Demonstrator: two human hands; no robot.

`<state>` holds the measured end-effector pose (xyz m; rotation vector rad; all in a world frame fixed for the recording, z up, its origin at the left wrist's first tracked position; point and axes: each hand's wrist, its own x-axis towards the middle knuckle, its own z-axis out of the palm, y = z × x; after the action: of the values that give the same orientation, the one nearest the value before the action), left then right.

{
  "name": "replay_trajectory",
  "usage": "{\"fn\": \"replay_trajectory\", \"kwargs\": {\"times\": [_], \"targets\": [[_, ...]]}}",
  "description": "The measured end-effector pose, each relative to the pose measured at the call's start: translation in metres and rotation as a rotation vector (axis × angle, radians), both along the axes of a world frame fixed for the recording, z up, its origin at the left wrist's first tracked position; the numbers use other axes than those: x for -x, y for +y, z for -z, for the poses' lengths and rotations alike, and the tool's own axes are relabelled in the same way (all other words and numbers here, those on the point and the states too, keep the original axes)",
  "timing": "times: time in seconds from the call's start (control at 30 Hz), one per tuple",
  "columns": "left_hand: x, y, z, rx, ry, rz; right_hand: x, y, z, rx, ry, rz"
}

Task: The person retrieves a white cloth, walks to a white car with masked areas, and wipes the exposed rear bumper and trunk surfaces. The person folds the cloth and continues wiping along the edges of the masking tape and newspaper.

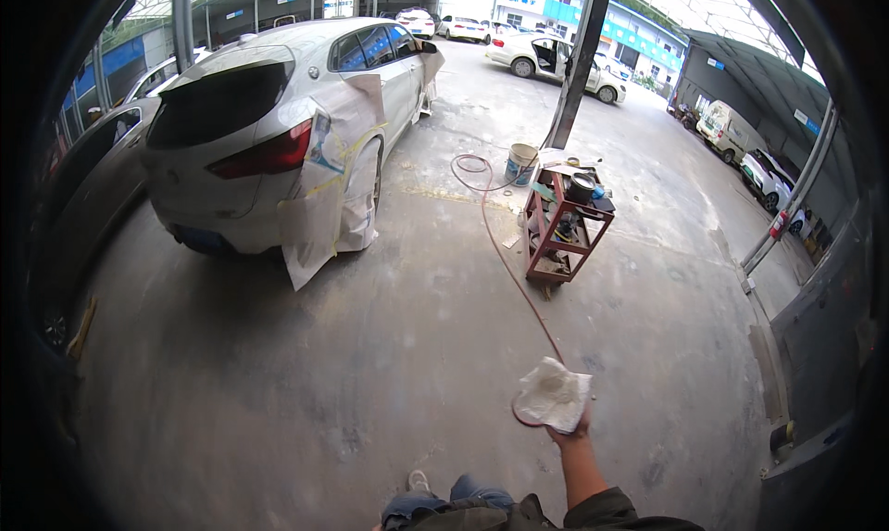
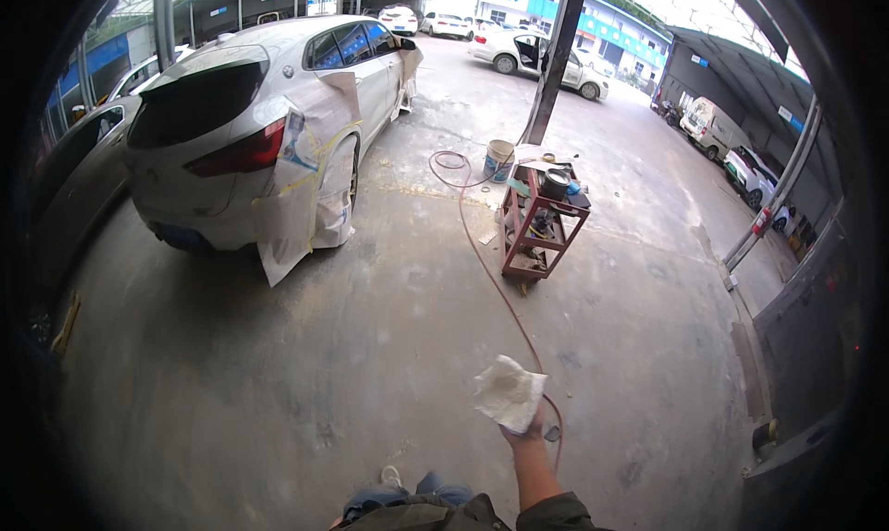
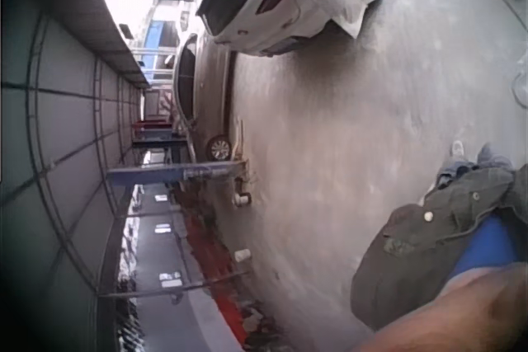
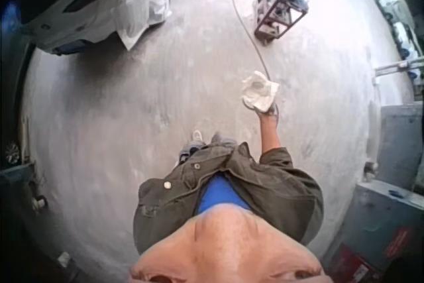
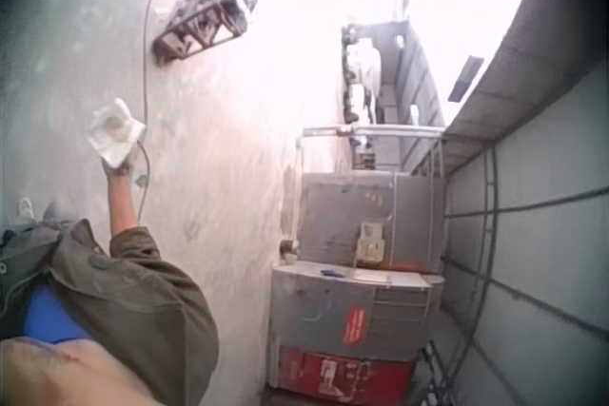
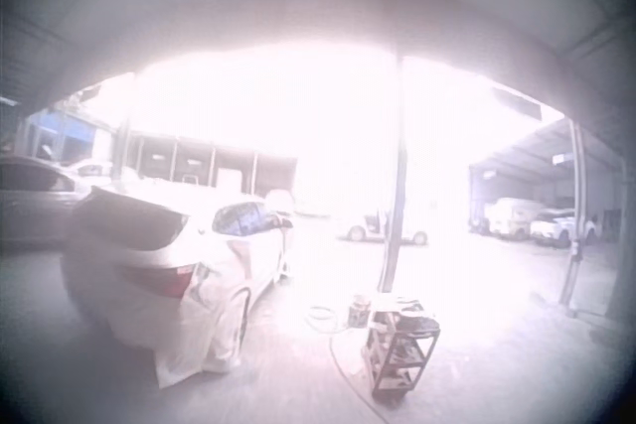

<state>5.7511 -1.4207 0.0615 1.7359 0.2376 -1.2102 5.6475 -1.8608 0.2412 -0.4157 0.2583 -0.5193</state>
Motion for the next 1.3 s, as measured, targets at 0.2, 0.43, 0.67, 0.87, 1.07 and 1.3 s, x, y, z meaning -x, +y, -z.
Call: {"fn": "replay_trajectory", "kwargs": {"times": [0.2,0.43,0.67,0.87,1.07,1.3], "targets": [[-0.267,-0.152,-0.035,0.124,-0.078,0.041,-0.156,-0.115,0.025,-0.102,0.083,0.206],[-0.49,-0.268,-0.008,0.062,0.056,-0.152,-0.436,-0.267,0.057,-0.37,0.033,0.15],[-0.618,-0.32,-0.024,0.087,0.319,-0.507,-0.776,-0.387,-0.013,-0.147,-0.031,-0.231],[-0.727,-0.4,-0.016,0.235,0.523,-0.733,-1.009,-0.452,-0.006,-0.211,-0.078,-0.297],[-0.831,-0.464,-0.045,0.263,0.711,-0.899,-1.163,-0.481,0.02,-0.268,0.014,-0.451],[-0.915,-0.505,0.027,-0.056,0.311,-0.954,-1.343,-0.488,0.117,-0.097,0.118,-0.587]]}}
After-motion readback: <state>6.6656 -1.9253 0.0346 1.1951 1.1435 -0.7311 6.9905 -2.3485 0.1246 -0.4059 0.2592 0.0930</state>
